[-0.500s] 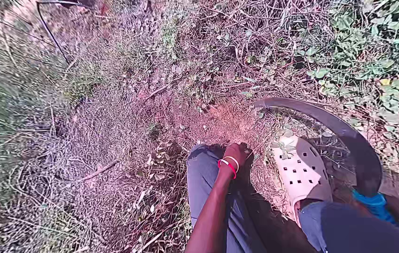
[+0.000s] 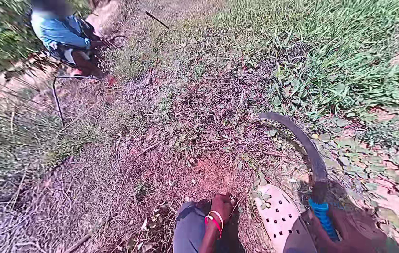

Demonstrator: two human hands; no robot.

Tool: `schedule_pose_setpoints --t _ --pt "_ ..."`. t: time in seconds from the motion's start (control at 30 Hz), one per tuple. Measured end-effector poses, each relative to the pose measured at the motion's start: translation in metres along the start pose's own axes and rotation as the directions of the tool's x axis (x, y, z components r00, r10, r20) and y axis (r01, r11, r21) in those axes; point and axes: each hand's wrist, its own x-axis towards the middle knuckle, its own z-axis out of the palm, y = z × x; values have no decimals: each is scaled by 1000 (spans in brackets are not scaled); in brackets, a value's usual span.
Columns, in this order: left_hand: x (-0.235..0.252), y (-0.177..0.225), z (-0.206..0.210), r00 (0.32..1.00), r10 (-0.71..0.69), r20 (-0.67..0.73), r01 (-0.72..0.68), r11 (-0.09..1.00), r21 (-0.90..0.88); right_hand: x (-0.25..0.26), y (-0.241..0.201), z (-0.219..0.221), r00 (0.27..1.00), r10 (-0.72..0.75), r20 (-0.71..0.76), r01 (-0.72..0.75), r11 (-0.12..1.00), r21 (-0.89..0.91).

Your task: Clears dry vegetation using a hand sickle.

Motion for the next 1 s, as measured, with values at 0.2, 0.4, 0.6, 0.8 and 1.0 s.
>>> schedule_pose_setpoints --t 0.2,0.4,0.6,0.8,1.0 --pt "3 1 6 997 53 64 -67 967 246 21 -11 27 985 -162 -59 160 986 -48" --pt "-2 7 6 994 23 108 -56 948 313 104 -72 48 878 -434 -199 446 895 13" --pt "3 4 3 991 23 132 -61 956 286 121 -101 53 952 -265 -156 296 925 238" --pt "7 4 3 990 26 136 -64 956 287 82 -47 65 847 278 454 -349 934 79" --pt "3 3 5 989 1 148 -45 954 295 43 -36 49 876 300 377 -407 880 246"
